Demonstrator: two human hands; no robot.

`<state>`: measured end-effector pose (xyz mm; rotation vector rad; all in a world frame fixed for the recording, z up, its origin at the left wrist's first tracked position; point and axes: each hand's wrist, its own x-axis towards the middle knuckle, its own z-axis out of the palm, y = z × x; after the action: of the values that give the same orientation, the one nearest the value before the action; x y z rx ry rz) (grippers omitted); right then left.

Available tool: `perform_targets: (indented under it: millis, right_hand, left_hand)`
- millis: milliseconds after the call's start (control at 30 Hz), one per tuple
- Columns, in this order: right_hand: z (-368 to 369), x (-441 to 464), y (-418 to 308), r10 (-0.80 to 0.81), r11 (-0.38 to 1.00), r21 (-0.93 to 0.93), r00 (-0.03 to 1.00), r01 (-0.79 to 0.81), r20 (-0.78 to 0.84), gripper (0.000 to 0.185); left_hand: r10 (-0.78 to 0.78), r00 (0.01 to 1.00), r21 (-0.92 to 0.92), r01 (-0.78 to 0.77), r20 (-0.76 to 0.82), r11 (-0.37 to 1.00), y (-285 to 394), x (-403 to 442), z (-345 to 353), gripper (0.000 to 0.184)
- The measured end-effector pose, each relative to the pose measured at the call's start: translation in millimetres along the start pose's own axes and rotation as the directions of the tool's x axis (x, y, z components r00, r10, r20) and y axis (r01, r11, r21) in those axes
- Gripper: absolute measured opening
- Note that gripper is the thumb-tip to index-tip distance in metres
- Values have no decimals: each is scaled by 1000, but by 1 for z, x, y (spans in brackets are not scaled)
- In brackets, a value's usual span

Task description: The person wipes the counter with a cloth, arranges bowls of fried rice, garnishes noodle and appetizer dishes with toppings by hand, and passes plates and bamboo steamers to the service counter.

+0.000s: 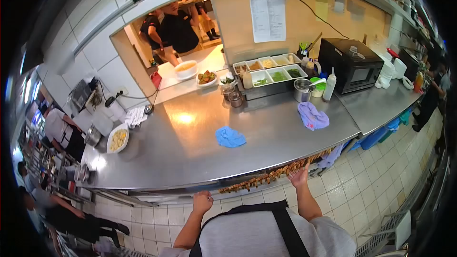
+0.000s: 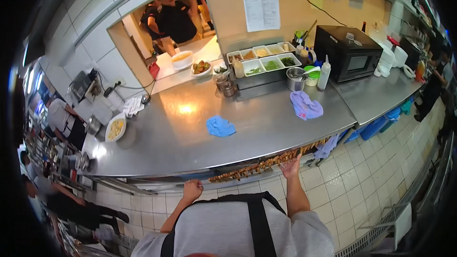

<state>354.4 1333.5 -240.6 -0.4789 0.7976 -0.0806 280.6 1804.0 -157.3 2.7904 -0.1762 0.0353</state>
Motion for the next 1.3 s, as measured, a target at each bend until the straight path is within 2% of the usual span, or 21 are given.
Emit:
perform_targets:
  millis: [67, 100, 133, 167, 200, 267, 300, 333, 433, 467, 567, 667, 767, 800, 900, 1000, 1100, 1300]
  right_hand:
    - [-8, -2, 4, -34, 999, 17, 928, 30, 372, 87]
    - [-5, -6, 7, -45, 998, 53, 936, 29, 349, 81]
    - [-14, 4, 12, -16, 998, 61, 943, -5, 332, 79]
    - [-17, 6, 15, -48, 999, 9, 901, 49, 431, 80]
    - [-17, 1, 19, -14, 998, -49, 940, 33, 341, 85]
    - [-18, -12, 27, 54, 988, -151, 987, -31, 149, 96]
    - [-20, -18, 32, 108, 984, -160, 983, -84, 146, 94]
    - [-13, -30, 38, 140, 976, -180, 987, -124, 79, 82]
    - [-21, -50, 67, 209, 935, -315, 971, -163, 118, 68]
    - [-20, -56, 77, 267, 922, -317, 958, -222, 107, 55]
    - [-12, -73, 110, 457, 768, -583, 864, -264, 211, 52]
    - [9, -92, 142, 551, 706, -661, 783, -253, 289, 62]
    - [43, -127, 161, 457, 785, -573, 845, -236, 278, 73]
    - [44, -128, 166, 449, 817, -524, 837, -241, 314, 81]
    - [41, -136, 178, 365, 865, -466, 870, -186, 332, 70]
    - [33, -144, 181, 386, 862, -471, 844, -187, 371, 59]
    - [27, -155, 186, 337, 887, -431, 868, -164, 364, 44]
    - [30, -166, 195, 223, 918, -383, 932, -102, 286, 38]
  left_hand:
    - [-13, 999, 64, 15, -39, 998, -7, 2, 11, 16]
    - [-27, 997, 66, 32, -67, 997, 0, 1, 5, 17]
    - [23, 993, 62, -16, -117, 998, -3, 3, 7, 17]
    - [43, 992, 45, -38, -116, 998, -3, 4, 6, 16]
    - [58, 992, 47, -53, -112, 997, -9, 4, 13, 16]
    - [-23, 1000, 37, 22, 13, 999, 4, 3, -1, 18]
    - [-13, 1000, 59, 12, 20, 998, 7, 2, -4, 16]
    - [-32, 999, 22, 31, 41, 999, 9, 1, -7, 15]
    - [-61, 996, -30, 63, 59, 998, 10, 2, -12, 14]
    - [-62, 996, -37, 64, 60, 997, 11, 3, -13, 14]
    - [-69, 996, 1, 69, 54, 998, 9, 3, -12, 14]
    - [-69, 992, 7, 68, 106, 998, 8, 3, -17, 15]
    - [-43, 988, 15, 42, 148, 999, 7, 2, -24, 18]
    - [-27, 989, 13, 25, 147, 1000, 7, 2, -26, 18]
    - [12, 988, 10, -14, 156, 1000, 5, 0, -30, 20]
    - [30, 983, 11, -33, 183, 999, 3, -1, -33, 21]
    - [57, 980, 0, -58, 190, 998, 0, 0, -32, 22]
    - [89, 976, -30, -85, 199, 996, -4, -2, -36, 23]
